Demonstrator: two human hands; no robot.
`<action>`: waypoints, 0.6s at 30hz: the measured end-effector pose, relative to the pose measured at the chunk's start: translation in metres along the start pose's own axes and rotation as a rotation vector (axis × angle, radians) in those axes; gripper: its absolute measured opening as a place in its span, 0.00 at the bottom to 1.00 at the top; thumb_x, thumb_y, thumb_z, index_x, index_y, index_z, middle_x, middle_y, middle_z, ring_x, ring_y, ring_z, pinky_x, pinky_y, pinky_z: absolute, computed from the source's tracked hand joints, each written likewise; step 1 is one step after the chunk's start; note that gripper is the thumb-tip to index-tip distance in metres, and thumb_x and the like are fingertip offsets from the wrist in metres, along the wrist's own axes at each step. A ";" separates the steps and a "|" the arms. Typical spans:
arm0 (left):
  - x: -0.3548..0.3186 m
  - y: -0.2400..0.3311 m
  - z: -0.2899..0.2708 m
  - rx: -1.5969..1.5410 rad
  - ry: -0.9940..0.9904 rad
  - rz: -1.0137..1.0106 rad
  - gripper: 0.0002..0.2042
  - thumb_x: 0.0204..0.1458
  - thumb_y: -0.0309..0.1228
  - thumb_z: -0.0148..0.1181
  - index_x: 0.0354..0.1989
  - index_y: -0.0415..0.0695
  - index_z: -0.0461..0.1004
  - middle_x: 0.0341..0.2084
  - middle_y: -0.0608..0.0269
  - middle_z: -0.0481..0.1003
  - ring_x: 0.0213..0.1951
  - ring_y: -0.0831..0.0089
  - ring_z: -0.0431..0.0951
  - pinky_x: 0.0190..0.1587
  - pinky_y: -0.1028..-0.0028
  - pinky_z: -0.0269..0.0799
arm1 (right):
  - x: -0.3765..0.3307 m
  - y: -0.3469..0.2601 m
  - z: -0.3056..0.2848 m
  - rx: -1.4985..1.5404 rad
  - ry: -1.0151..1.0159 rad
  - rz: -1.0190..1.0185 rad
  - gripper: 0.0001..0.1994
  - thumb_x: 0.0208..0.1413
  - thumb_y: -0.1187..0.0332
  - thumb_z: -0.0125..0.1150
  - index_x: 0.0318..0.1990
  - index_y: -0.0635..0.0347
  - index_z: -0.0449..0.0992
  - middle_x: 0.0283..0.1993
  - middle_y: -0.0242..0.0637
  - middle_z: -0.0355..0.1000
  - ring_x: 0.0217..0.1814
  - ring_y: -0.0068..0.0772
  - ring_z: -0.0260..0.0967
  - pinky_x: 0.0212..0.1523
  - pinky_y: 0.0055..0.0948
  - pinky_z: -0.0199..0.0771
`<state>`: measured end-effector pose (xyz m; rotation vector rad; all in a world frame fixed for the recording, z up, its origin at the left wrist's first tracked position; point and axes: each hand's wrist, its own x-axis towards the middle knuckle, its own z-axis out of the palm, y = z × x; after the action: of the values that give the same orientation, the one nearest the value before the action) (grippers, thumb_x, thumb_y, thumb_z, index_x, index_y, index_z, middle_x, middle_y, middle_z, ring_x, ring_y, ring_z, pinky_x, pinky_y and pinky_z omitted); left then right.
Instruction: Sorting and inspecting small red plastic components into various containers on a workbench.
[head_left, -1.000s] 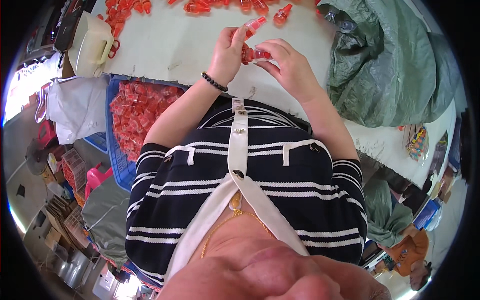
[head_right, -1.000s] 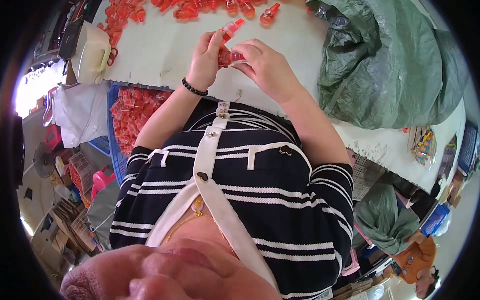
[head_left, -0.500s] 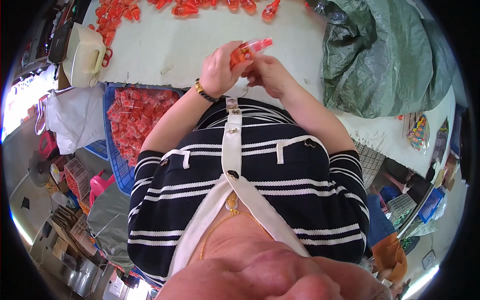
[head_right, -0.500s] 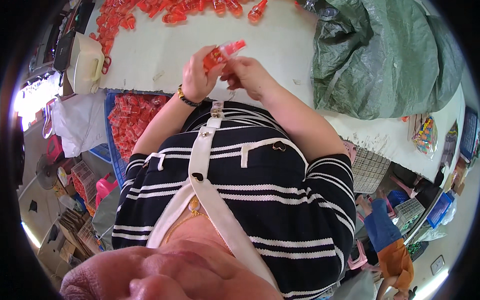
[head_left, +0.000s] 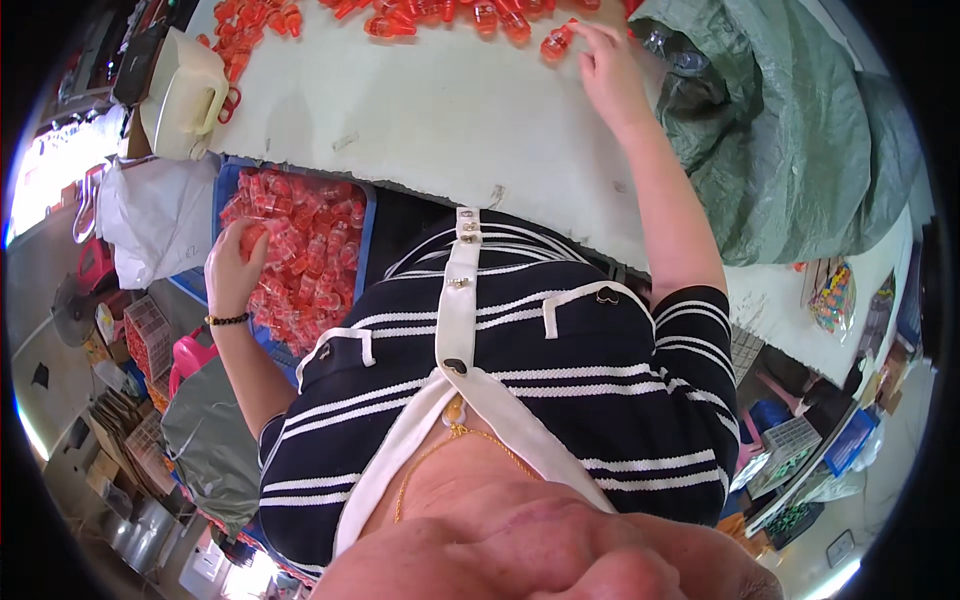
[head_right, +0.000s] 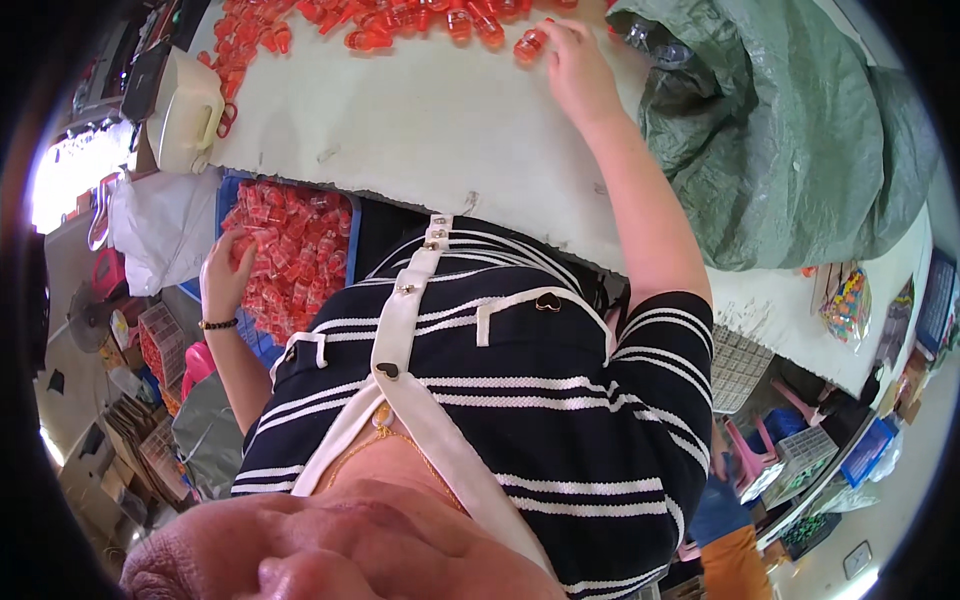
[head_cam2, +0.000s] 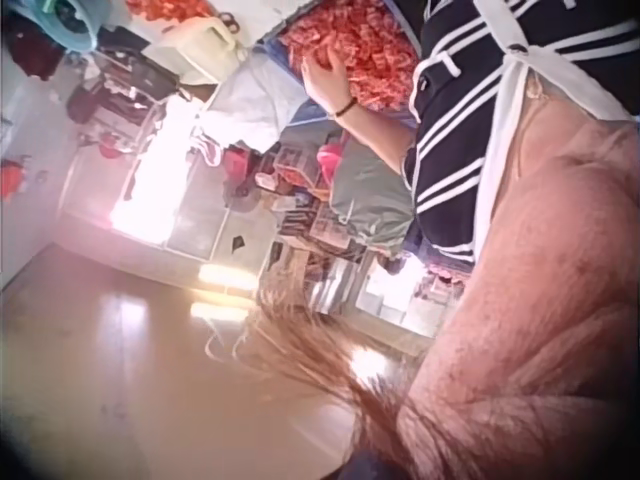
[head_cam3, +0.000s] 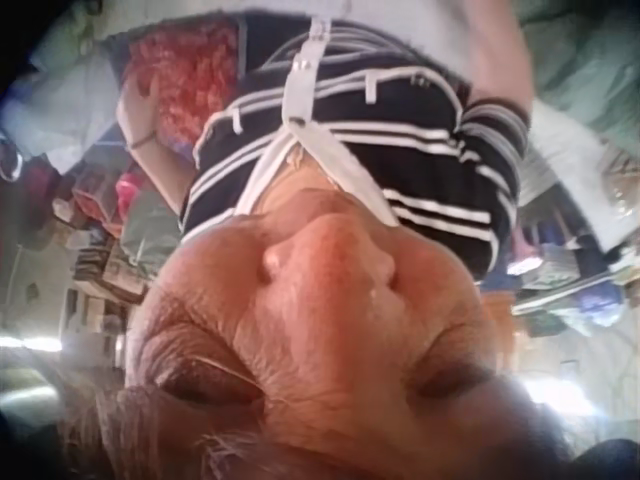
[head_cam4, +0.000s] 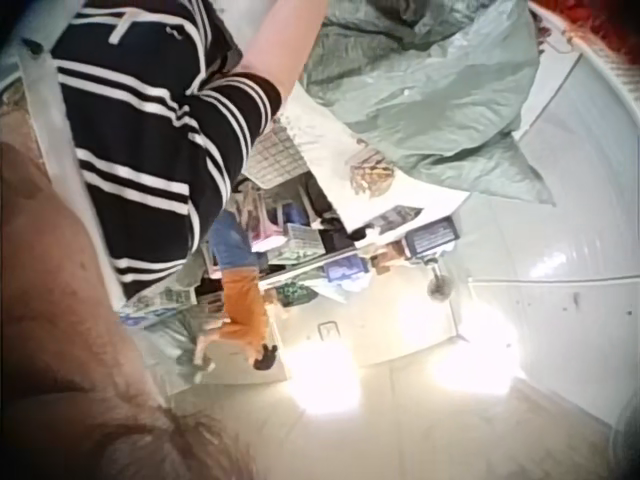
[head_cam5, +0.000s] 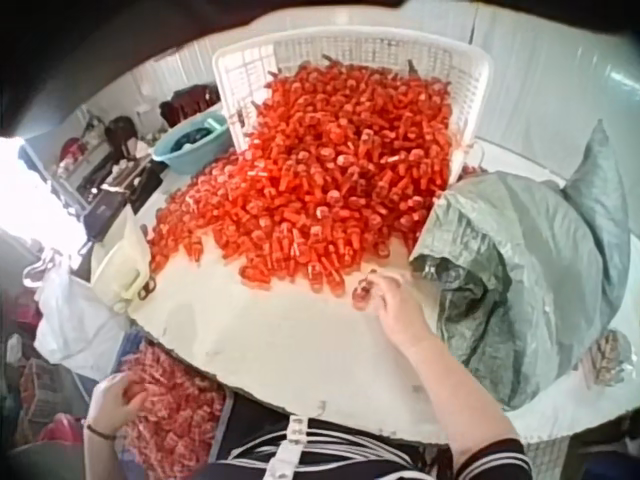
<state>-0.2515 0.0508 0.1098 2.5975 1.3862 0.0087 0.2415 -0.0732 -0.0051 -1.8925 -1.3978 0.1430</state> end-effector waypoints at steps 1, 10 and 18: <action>-0.002 -0.004 0.001 0.079 0.011 0.010 0.16 0.50 0.31 0.59 0.47 0.42 0.71 0.45 0.50 0.72 0.44 0.53 0.74 0.46 0.65 0.71 | 0.006 0.004 0.003 -0.107 0.019 -0.041 0.20 0.49 0.75 0.54 0.53 0.55 0.69 0.53 0.44 0.66 0.48 0.45 0.69 0.45 0.36 0.72; 0.159 0.088 0.078 -0.219 0.359 0.431 0.18 0.50 0.22 0.55 0.52 0.42 0.67 0.50 0.51 0.68 0.53 0.52 0.67 0.56 0.64 0.63 | 0.011 0.017 0.021 -0.525 -0.015 -0.219 0.11 0.49 0.71 0.56 0.41 0.54 0.73 0.43 0.42 0.70 0.45 0.45 0.69 0.42 0.39 0.71; 0.247 0.109 0.132 0.113 0.231 0.422 0.16 0.49 0.24 0.57 0.49 0.42 0.68 0.48 0.51 0.70 0.50 0.57 0.70 0.53 0.66 0.66 | -0.035 -0.033 -0.006 -0.220 -0.134 -0.016 0.07 0.51 0.67 0.59 0.35 0.58 0.74 0.34 0.41 0.72 0.33 0.42 0.71 0.36 0.35 0.71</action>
<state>-0.0110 0.1727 -0.0219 3.0123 0.8920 0.3082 0.2057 -0.1032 0.0080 -2.0833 -1.5723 0.1133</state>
